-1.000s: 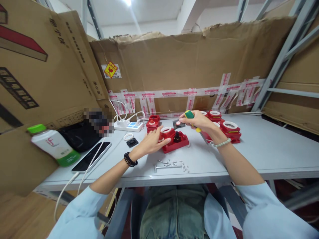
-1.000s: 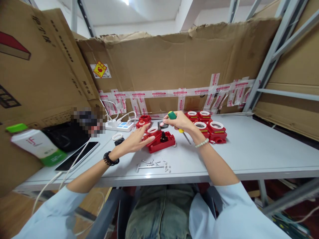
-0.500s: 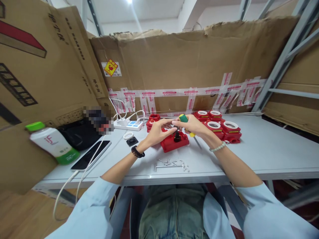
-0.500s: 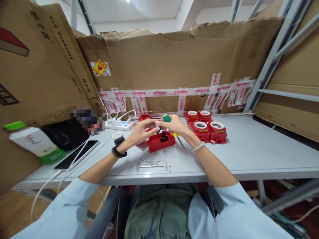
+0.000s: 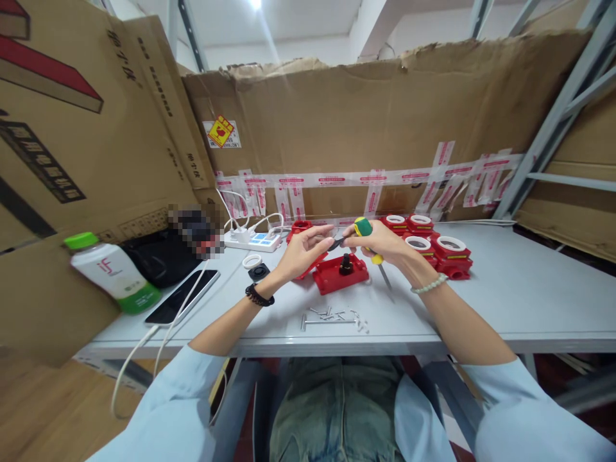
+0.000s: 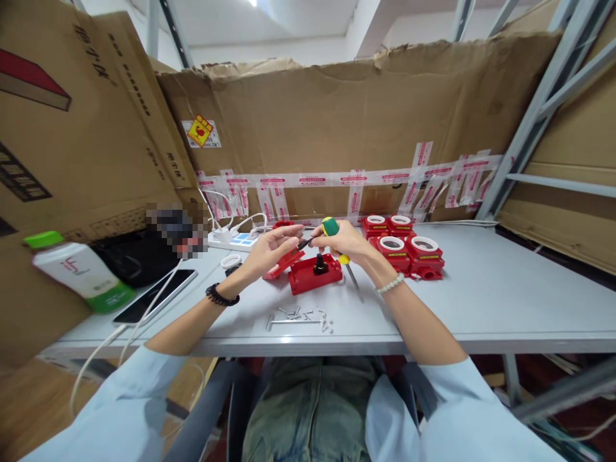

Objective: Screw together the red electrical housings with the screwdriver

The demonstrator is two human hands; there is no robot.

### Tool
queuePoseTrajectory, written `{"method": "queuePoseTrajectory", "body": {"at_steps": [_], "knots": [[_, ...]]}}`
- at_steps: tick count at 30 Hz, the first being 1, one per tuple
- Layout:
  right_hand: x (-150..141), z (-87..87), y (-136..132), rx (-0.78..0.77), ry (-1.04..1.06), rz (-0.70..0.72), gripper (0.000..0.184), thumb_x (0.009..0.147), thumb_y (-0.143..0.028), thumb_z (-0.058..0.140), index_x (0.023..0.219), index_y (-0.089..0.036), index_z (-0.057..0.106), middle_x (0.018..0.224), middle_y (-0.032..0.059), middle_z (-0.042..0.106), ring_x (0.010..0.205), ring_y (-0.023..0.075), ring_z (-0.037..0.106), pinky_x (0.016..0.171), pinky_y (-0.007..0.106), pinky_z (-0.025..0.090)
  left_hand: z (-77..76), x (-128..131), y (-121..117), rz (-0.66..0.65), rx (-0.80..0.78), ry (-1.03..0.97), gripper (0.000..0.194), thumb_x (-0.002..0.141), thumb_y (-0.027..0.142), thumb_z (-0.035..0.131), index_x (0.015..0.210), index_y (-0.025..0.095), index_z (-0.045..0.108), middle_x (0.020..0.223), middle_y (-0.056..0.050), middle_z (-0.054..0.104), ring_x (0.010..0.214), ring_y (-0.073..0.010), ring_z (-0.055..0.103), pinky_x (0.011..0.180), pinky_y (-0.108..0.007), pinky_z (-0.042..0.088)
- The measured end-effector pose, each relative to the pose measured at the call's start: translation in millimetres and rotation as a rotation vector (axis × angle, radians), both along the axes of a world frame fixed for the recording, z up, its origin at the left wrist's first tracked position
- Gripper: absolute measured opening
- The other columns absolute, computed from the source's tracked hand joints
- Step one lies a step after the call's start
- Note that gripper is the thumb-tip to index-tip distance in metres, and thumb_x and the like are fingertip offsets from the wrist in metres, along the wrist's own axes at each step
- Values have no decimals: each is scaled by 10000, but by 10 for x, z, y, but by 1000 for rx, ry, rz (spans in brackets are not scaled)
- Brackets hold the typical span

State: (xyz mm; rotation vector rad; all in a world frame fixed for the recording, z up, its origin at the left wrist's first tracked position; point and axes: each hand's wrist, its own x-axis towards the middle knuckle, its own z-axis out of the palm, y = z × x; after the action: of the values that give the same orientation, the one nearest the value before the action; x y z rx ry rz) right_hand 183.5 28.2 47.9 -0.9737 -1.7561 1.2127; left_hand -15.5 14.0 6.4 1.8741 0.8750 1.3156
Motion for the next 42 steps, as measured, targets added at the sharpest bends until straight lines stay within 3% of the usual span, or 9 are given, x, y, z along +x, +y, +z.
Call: {"method": "queuePoseTrajectory", "body": {"at_steps": [4, 7, 12, 16, 20, 26, 32, 37, 42], "knots": [[-51, -12, -46, 124, -77, -7, 106, 650, -220, 685, 709, -135, 663, 477, -23, 581, 355, 34, 357, 343, 188, 246, 114, -310, -109, 165, 59, 119, 592, 804, 496, 639, 1250, 109, 595, 1153, -152, 688, 982, -236, 671, 840, -342, 541], [-76, -22, -64, 235, -96, -41, 92, 641, -209, 677, 695, -135, 669, 482, -17, 592, 382, 46, 412, 372, 182, 297, 102, -785, -115, 494, 130, 397, 562, 776, 535, 626, 1162, 127, 657, 1146, -144, 690, 965, -255, 664, 813, -353, 535], [-90, -66, -23, 299, -130, -120, 101, 622, -195, 664, 696, -127, 669, 530, 5, 623, 499, 102, 555, 483, 201, 424, -206, -1559, 18, 715, -69, 880, 506, 759, 479, 568, 1066, 95, 687, 1071, -164, 719, 935, -294, 666, 841, -381, 509], [-85, -93, 13, 321, -166, -134, 103, 627, -199, 653, 700, -128, 665, 551, 13, 632, 509, 112, 560, 504, 219, 437, -397, -1757, 105, 781, -93, 981, 508, 794, 431, 493, 1108, 71, 664, 1119, -182, 701, 974, -303, 664, 884, -377, 489], [-83, -91, 15, 316, -166, -150, 117, 628, -212, 657, 717, -135, 662, 579, 23, 646, 523, 122, 570, 510, 229, 441, -368, -1705, 52, 711, -35, 923, 506, 803, 473, 489, 1113, 110, 656, 1126, -171, 700, 976, -301, 660, 863, -379, 495], [-105, -75, -20, 333, -194, -116, 105, 640, -223, 651, 708, -145, 669, 542, 10, 620, 522, 124, 568, 526, 235, 442, -303, -1483, -60, 401, 2, 890, 548, 813, 575, 513, 1138, 152, 641, 1132, -140, 696, 989, -293, 650, 876, -398, 491], [-108, -79, -59, 339, -204, -110, 109, 645, -225, 650, 713, -140, 654, 588, 6, 621, 533, 115, 549, 526, 233, 427, -351, -1283, 54, 429, 66, 876, 569, 838, 570, 496, 1183, 132, 613, 1243, -172, 633, 1145, -331, 576, 985, -468, 424], [-160, -108, -103, 478, -210, 12, 104, 681, -217, 631, 719, -137, 684, 650, 4, 623, 600, 107, 533, 577, 227, 417, -56, -838, -203, 187, 152, 661, 549, 907, 497, 481, 1390, 237, 448, 1415, -113, 509, 1209, -267, 540, 890, -370, 487], [-227, -114, -178, 547, -200, 170, 105, 727, -199, 615, 784, -147, 686, 743, 8, 657, 682, 112, 562, 669, 232, 436, 151, -417, -434, 9, 250, 567, 537, 849, 423, 625, 1342, 241, 514, 1337, -101, 580, 1177, -257, 556, 961, -359, 453]]}}
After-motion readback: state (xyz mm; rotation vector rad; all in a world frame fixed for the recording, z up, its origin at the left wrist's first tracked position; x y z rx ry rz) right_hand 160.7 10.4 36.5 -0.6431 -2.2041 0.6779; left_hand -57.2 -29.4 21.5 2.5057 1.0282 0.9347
